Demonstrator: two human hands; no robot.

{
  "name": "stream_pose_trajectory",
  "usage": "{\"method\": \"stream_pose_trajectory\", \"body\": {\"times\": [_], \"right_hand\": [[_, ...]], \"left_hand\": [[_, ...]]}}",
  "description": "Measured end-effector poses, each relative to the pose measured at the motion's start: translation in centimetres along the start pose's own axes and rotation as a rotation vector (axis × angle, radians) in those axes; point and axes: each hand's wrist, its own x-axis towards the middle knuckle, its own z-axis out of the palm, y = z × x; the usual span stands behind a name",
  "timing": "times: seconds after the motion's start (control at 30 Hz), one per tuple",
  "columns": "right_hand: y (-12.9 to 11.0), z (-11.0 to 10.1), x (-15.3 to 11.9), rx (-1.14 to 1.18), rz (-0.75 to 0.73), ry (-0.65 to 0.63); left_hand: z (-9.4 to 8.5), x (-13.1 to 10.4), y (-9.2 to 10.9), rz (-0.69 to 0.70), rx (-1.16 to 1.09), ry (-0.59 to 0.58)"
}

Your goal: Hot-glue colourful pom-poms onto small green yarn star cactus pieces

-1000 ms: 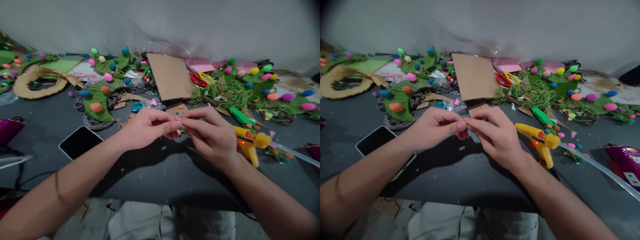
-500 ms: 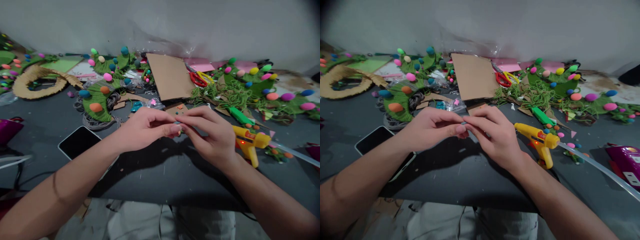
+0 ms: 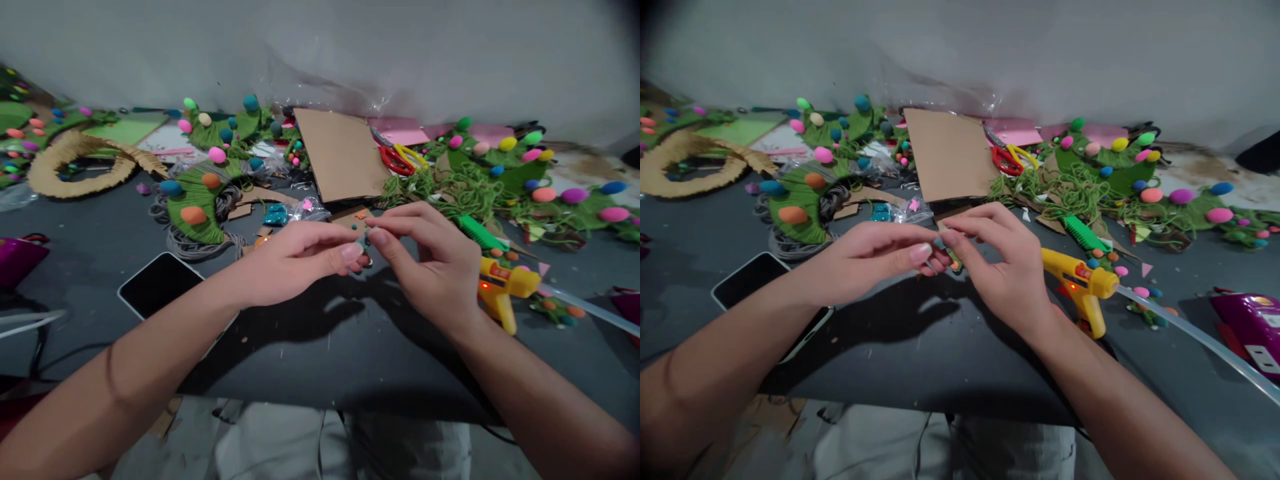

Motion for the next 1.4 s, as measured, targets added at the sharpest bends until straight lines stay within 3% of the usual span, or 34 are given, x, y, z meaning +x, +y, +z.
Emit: {"method": "stream_pose_trajectory", "body": {"times": [0.13, 0.3, 0.43, 0.57, 0.73, 0.9, 1.1, 1.23, 1.4], "right_hand": [[-0.2, 0.3, -0.1, -0.059, -0.039, -0.019], [-0.4, 0.5, -0.2, -0.079, -0.090, -0.022], [-0.6, 0.4, -0.2, 0.048, -0.001, -0.046], [-0.7, 0.0, -0.1, 0.119, 0.091, -0.051], [-0.2, 0.0, -0.2, 0.110, 0.006, -0.111], [-0.3, 0.1, -0.3, 0.010, -0.097, -0.115], [-0.3, -0.5, 0.0, 0.065, 0.018, -0.078], [0.1, -0.6, 0.2, 0.101, 0.045, -0.002], [-0.1, 0.0, -0.2, 0.072, -0.014, -0.106]], "left_hand": [[0.4, -0.1, 0.0, -0.007, -0.001, -0.007], [0.6, -0.1, 0.0, -0.028, -0.050, 0.078], [0.3, 0.0, -0.1, -0.026, 0.001, 0.123], [0.0, 0.0, -0.2, -0.014, -0.084, 0.067], [-0.1, -0.1, -0.1, -0.003, -0.080, -0.019], [-0.1, -0.1, -0.1, -0.002, 0.058, 0.062], [-0.2, -0.1, 0.3, 0.021, 0.092, 0.152], [-0.3, -0.1, -0.1, 0.027, 0.046, 0.092], [0.2, -0.2, -0.3, 0.063, 0.057, 0.033]]}}
